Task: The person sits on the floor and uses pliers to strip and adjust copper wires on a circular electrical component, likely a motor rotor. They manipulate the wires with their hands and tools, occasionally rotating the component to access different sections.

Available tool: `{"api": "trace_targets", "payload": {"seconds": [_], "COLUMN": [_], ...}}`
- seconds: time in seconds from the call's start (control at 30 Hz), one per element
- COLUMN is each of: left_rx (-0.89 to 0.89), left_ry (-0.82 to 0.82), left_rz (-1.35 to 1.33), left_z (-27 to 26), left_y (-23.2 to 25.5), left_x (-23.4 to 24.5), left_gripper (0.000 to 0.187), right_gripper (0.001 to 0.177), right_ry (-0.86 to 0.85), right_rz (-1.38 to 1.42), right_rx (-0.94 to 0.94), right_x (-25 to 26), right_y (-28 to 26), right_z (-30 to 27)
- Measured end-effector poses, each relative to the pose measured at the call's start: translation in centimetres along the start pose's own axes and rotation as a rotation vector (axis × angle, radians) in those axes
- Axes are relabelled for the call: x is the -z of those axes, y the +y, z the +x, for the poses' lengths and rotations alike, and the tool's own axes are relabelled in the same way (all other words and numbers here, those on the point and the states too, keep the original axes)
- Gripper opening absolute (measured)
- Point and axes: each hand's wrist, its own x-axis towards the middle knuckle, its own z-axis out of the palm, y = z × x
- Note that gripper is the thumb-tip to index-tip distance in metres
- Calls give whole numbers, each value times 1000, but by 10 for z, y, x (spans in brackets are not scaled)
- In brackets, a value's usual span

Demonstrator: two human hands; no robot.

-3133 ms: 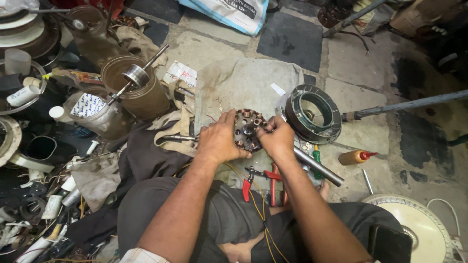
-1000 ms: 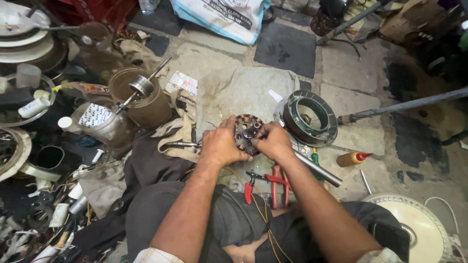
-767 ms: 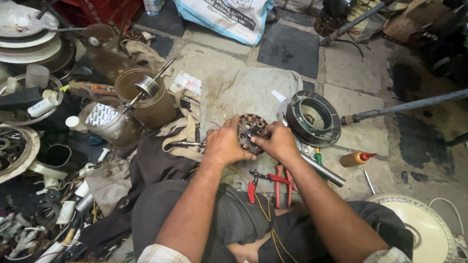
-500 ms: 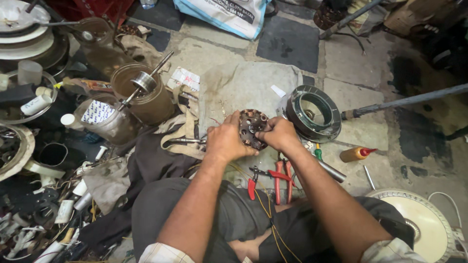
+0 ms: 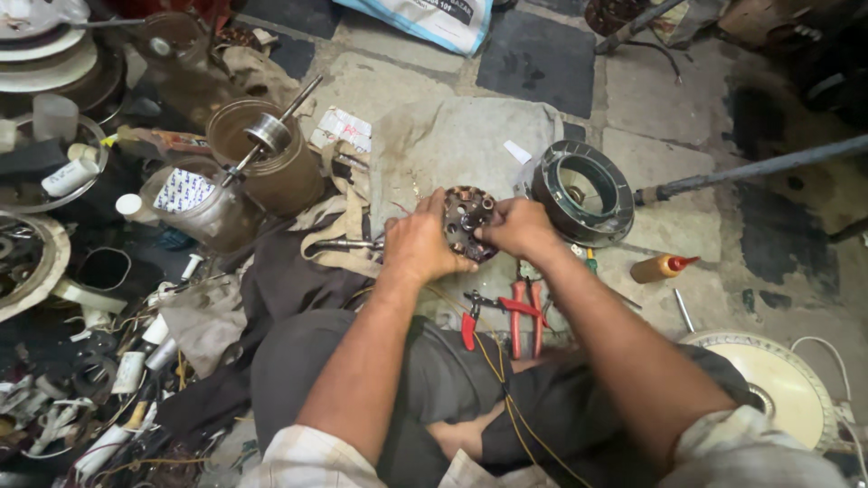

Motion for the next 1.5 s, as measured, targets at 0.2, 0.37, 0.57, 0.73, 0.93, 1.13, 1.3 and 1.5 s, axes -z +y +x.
{"api": "trace_targets", "payload": {"seconds": [0.2, 0.37, 0.57, 0.73, 0.93, 1.13, 1.3, 1.5], "left_rx": [-61, -18, -264, -264, -313, -357, -422, -419], "left_ry": [42, -2, 83, 111, 177, 150, 226, 74], "left_rz": [-3, 9, 6, 17, 79, 159, 230, -164], "left_z": [0, -2, 3, -3, -4, -4, -6, 2], "left_y": [-7, -4, -5, -1, -1, -4, -15, -55], "left_x": [-9, -9, -18, -15, -20, -28, -36, -61], "left_gripper": [136, 140, 128, 123, 120, 125, 120, 93], "right_gripper": [39, 38, 48, 51, 52, 52, 44, 34], "right_ry": [-41, 421, 300, 38, 253, 312, 474, 1011], "right_rz": [380, 397, 295, -40, -15, 299, 442, 505], "right_rx": [70, -85, -156, -113, -69, 188, 298, -277], "right_x": [35, 18, -78, -86, -67, -4, 70, 144], "right_y": [22, 108, 139, 85, 61, 14, 24, 182], "right_z": [-16, -47, -118, -136, -149, -214, -295, -418]}}
